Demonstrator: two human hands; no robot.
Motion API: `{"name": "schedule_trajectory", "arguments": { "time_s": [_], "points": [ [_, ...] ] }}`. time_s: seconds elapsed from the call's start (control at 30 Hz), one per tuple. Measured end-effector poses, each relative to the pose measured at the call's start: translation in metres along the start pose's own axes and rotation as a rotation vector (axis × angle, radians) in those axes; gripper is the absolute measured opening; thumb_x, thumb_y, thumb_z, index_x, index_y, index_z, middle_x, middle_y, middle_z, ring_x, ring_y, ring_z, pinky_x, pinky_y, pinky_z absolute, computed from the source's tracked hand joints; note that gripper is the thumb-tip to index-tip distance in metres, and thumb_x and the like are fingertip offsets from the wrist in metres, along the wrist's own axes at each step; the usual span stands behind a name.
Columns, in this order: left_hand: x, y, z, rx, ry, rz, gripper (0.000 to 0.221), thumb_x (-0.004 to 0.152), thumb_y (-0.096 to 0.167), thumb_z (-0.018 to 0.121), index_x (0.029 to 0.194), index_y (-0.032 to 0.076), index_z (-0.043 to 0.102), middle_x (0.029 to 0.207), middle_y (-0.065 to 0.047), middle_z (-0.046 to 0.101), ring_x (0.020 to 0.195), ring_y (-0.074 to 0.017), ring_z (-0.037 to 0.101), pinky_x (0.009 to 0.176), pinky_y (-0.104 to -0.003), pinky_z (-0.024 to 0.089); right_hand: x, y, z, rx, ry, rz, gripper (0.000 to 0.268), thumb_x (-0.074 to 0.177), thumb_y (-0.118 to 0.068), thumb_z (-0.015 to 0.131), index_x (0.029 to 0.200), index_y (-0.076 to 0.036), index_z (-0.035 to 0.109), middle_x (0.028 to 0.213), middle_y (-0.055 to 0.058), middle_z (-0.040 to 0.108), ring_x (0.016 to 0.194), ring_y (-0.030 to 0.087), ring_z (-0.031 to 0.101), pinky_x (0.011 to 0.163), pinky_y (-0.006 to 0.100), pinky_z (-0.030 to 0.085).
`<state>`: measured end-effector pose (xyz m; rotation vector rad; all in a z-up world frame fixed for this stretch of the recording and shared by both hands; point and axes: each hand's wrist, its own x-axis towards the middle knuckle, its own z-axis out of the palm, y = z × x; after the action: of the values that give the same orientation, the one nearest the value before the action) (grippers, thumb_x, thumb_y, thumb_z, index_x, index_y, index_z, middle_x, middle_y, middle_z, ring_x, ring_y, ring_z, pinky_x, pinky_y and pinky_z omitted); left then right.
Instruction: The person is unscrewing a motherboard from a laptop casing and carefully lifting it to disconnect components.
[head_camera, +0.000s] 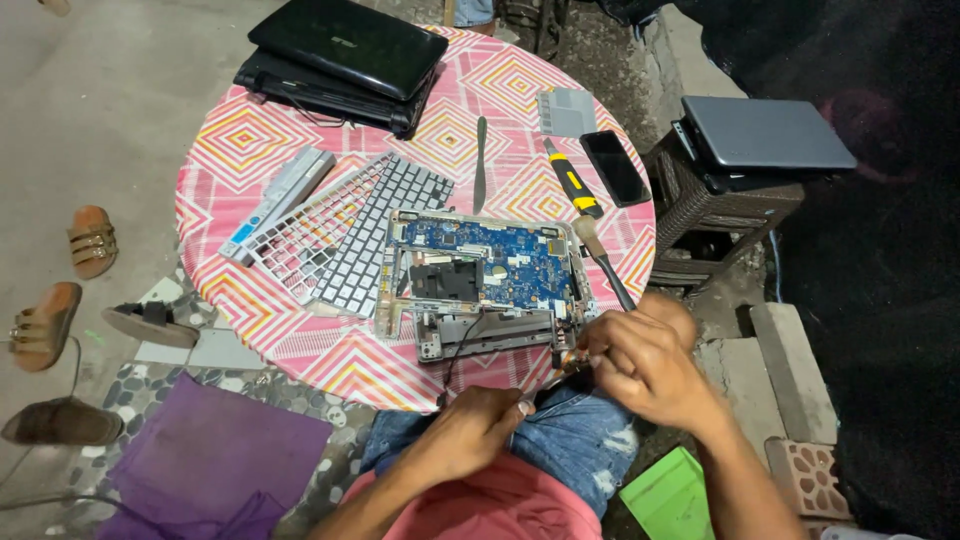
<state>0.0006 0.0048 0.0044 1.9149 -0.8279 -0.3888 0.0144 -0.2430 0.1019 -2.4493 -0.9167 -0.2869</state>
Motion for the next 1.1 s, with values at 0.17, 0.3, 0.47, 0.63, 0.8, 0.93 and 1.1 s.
{"name": "schedule_trajectory", "arguments": {
  "time_s": [0.17,0.3,0.47,0.63,0.8,0.93,1.1],
  "points": [
    [0.002,-0.016,0.012,0.000,-0.020,-0.009,0.039,0.107,0.033,0.043,0.076,0.009,0.045,0.062,-0.014,0.051,0.059,-0.0345,0.052,0.060,-0.046,0.032,-0.010,0.042,0.025,0.366,0.393,0.114,0.007,0.083,-0.005,0.064,0.081,-0.009,0.058,0.082,0.005,0.069,0.075,0.015,0.066,0.071,0.029,0.052],
    [0.011,-0.007,0.003,-0.085,-0.130,-0.070,0.041,0.103,0.040,0.039,0.097,0.012,0.069,0.087,-0.007,0.072,0.086,-0.0282,0.069,0.077,-0.040,0.043,0.004,0.073,0.035,0.727,0.617,0.173,0.024,0.089,0.004,0.062,0.094,-0.009,0.043,0.078,0.016,0.060,0.068,0.020,0.062,0.064,0.028,0.052],
    [0.020,-0.004,-0.011,-0.262,-0.175,0.069,0.032,0.107,0.031,0.044,0.092,0.008,0.063,0.073,-0.006,0.061,0.068,-0.0173,0.058,0.068,-0.033,0.042,0.004,0.106,0.059,0.744,0.619,0.360,0.014,0.091,-0.003,0.071,0.103,-0.004,0.065,0.094,0.011,0.072,0.081,0.016,0.071,0.076,0.025,0.062],
    [0.030,-0.014,-0.015,-0.420,-0.290,0.006,0.031,0.108,0.028,0.044,0.095,0.007,0.062,0.076,-0.003,0.059,0.070,-0.0129,0.052,0.066,-0.032,0.040,0.010,0.115,0.077,0.756,0.500,0.524,0.018,0.088,0.004,0.072,0.105,0.001,0.071,0.098,0.014,0.075,0.085,0.018,0.073,0.078,0.023,0.061],
    [0.050,-0.025,-0.020,-0.452,-0.366,0.066,0.036,0.110,0.030,0.041,0.092,0.004,0.058,0.073,-0.011,0.057,0.067,-0.0230,0.054,0.065,-0.038,0.038,0.035,0.110,0.076,0.485,0.258,0.580,0.008,0.089,-0.004,0.072,0.097,-0.005,0.074,0.095,0.007,0.076,0.088,0.014,0.068,0.084,0.026,0.055],
    [0.049,-0.044,-0.010,-0.593,-0.430,-0.014,0.033,0.109,0.027,0.042,0.106,0.007,0.069,0.086,-0.010,0.069,0.082,-0.0224,0.066,0.074,-0.034,0.045,0.063,0.107,0.068,0.287,0.074,0.437,0.009,0.094,-0.014,0.067,0.096,-0.008,0.073,0.097,0.006,0.062,0.093,0.018,0.061,0.083,0.030,0.046],
    [0.058,-0.024,-0.044,-0.579,-0.501,-0.024,0.037,0.112,0.031,0.043,0.082,0.009,0.046,0.073,-0.007,0.046,0.074,-0.0208,0.052,0.071,-0.038,0.035,0.071,0.118,0.070,0.243,-0.099,0.463,0.007,0.091,-0.015,0.069,0.094,-0.011,0.073,0.092,0.002,0.057,0.092,0.020,0.052,0.081,0.035,0.041]
  ]
}}
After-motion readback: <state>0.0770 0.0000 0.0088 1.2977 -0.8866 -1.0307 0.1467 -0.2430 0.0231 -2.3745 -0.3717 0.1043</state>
